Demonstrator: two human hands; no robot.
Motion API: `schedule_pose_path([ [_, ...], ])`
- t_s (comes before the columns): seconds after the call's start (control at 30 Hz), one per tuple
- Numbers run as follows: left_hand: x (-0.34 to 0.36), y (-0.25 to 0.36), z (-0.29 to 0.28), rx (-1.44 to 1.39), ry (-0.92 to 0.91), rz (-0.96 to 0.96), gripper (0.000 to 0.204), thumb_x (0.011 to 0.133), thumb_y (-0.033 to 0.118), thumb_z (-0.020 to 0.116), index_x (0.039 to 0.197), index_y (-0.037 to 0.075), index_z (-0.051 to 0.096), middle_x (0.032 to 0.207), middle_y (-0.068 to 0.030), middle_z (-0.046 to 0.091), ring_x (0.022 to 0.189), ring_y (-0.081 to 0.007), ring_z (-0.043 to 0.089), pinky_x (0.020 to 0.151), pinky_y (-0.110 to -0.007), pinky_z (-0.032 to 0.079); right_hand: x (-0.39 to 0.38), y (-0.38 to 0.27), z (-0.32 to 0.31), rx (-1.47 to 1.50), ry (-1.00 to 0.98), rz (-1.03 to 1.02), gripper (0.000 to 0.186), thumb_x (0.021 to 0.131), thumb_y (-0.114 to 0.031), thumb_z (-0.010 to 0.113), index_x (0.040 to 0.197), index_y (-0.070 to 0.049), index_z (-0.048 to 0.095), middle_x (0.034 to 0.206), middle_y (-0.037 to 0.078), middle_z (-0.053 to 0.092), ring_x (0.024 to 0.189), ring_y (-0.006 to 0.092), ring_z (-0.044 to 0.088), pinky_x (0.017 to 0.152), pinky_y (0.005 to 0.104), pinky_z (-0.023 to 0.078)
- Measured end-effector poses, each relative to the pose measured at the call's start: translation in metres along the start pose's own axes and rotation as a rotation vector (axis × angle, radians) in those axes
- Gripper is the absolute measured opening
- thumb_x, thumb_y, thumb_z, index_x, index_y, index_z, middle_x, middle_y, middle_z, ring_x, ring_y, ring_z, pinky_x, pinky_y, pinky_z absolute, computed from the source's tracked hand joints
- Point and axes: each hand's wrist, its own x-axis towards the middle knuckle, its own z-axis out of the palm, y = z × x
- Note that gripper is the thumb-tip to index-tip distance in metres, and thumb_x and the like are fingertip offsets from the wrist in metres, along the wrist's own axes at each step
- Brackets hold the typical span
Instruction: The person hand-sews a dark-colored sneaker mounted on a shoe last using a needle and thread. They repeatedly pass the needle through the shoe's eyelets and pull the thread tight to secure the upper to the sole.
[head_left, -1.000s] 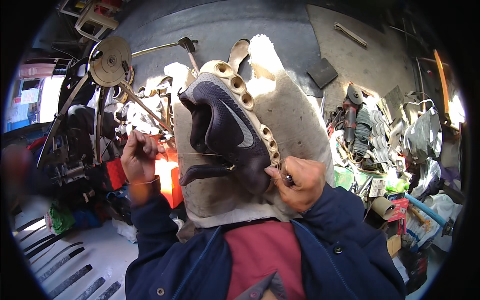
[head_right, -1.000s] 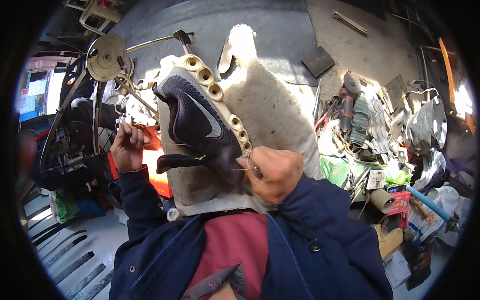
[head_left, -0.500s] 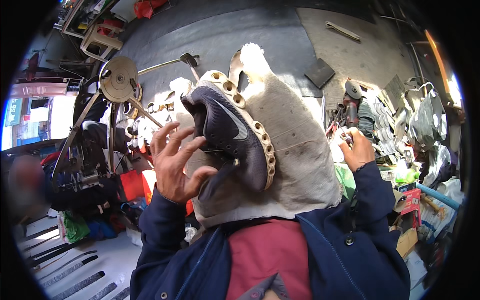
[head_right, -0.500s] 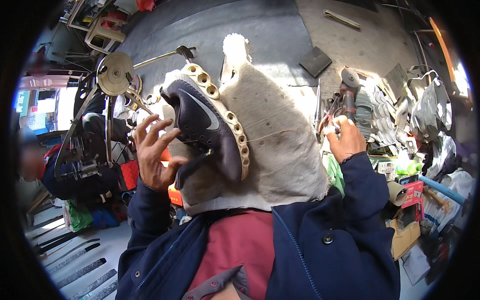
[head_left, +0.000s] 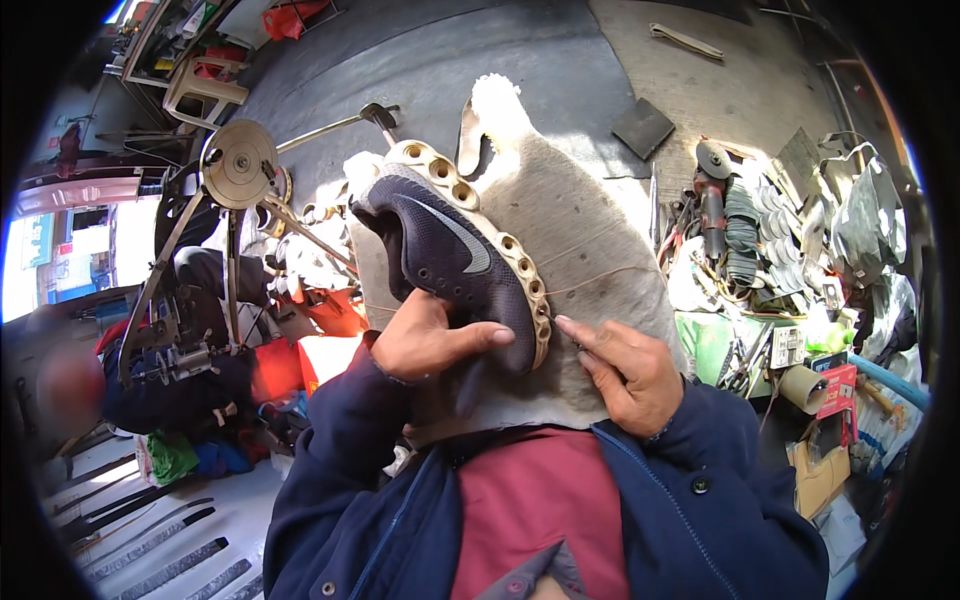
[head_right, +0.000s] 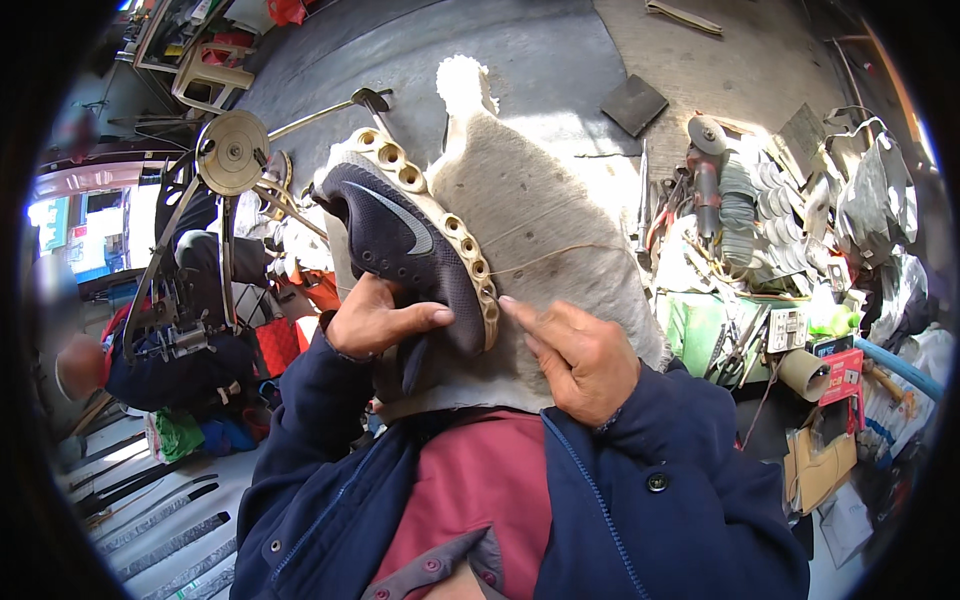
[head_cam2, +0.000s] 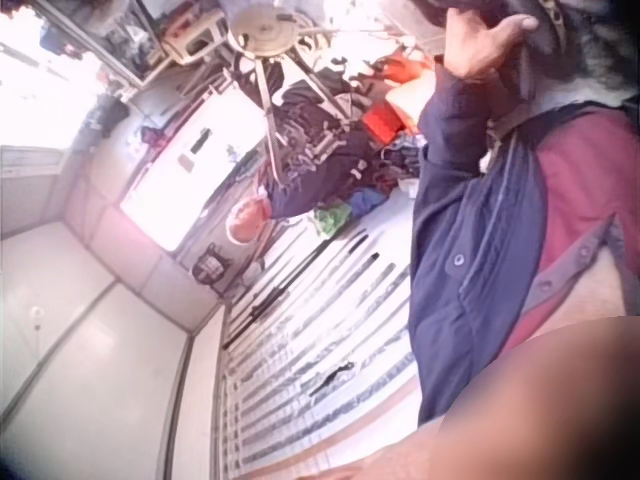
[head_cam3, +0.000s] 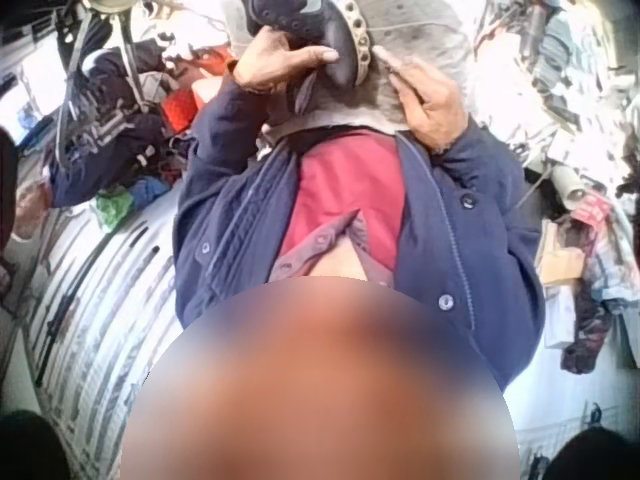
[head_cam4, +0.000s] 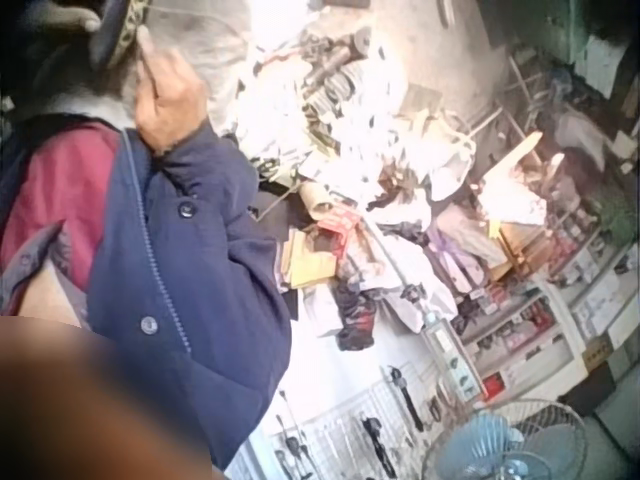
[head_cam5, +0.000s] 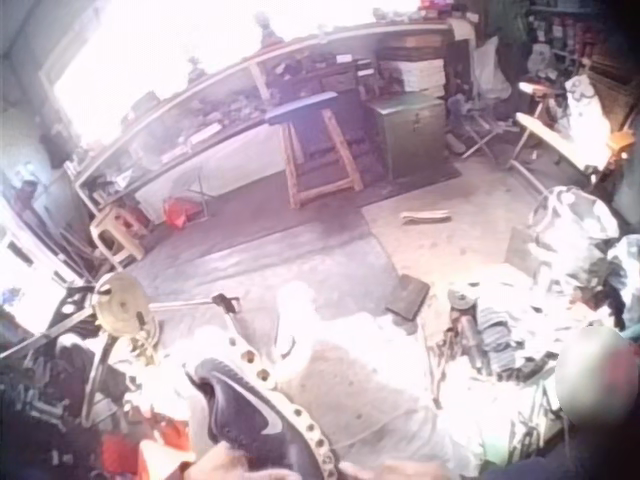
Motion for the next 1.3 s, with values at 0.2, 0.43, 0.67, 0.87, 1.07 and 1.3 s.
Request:
schedule_pose_path([
  [0.2, 0.013, 0.001, 0.003, 0.066, -0.008, -0.105, 0.048, 0.082, 0.009, 0.087, 0.123, -0.004, 0.066, 0.116, -0.0079, 0.072, 0.105, -0.0170, 0.067, 0.095, -0.034, 0.053, -0.005, 0.005, -0.001, 0.002, -0.034, 0.031, 0.048, 0.091, 0.008, 0.061, 0.138, -0.002, 0.063, 0.078, 0.011, 0.053, 0.067, 0.0244, 0.054, 0.065, 0.0333, 0.046],
  [0.43, 0.010, 0.002, 0.012, -0.039, 0.052, -0.173, 0.044, 0.082, 0.007, 0.085, 0.121, -0.002, 0.066, 0.115, -0.0071, 0.072, 0.105, -0.0176, 0.066, 0.096, -0.033, 0.052, -0.001, 0.003, -0.004, 0.030, -0.065, 0.053, 0.047, 0.091, 0.010, 0.060, 0.137, -0.002, 0.063, 0.078, 0.011, 0.052, 0.067, 0.0231, 0.052, 0.064, 0.0324, 0.044],
  [0.67, 0.011, -0.001, 0.017, -0.102, 0.064, -0.108, 0.039, 0.085, 0.006, 0.082, 0.120, -0.001, 0.066, 0.114, -0.0067, 0.071, 0.105, -0.0166, 0.065, 0.095, -0.033, 0.052, 0.001, 0.005, -0.006, 0.013, -0.068, 0.052, 0.049, 0.091, 0.007, 0.060, 0.139, -0.004, 0.063, 0.078, 0.012, 0.053, 0.064, 0.0256, 0.055, 0.063, 0.0351, 0.047],
  [0.87, 0.013, -0.003, 0.016, -0.103, 0.043, -0.088, 0.038, 0.085, 0.006, 0.081, 0.120, 0.000, 0.065, 0.112, -0.0060, 0.070, 0.105, -0.0164, 0.065, 0.095, -0.033, 0.051, 0.011, -0.001, -0.009, 0.056, -0.085, 0.090, 0.045, 0.092, 0.005, 0.060, 0.136, -0.004, 0.064, 0.075, 0.012, 0.055, 0.063, 0.0250, 0.055, 0.063, 0.0346, 0.048],
  [1.07, 0.018, -0.013, 0.014, -0.141, 0.019, -0.052, 0.038, 0.087, 0.007, 0.080, 0.120, -0.001, 0.065, 0.111, -0.0052, 0.070, 0.103, -0.0159, 0.064, 0.094, -0.032, 0.051, 0.057, 0.003, -0.043, 0.334, -0.366, 0.538, 0.026, 0.098, -0.005, 0.065, 0.122, 0.000, 0.074, 0.084, 0.007, 0.073, 0.076, 0.0091, 0.065, 0.071, 0.0259, 0.052],
  [1.3, 0.023, -0.022, 0.003, -0.156, -0.023, -0.039, 0.053, 0.088, 0.010, 0.080, 0.133, -0.003, 0.057, 0.126, -0.0096, 0.064, 0.117, -0.0203, 0.058, 0.104, -0.035, 0.047, 0.080, 0.003, -0.039, 0.288, -0.421, 0.552, 0.021, 0.095, -0.004, 0.068, 0.114, 0.002, 0.076, 0.081, 0.009, 0.075, 0.075, 0.0100, 0.067, 0.072, 0.0259, 0.053],
])
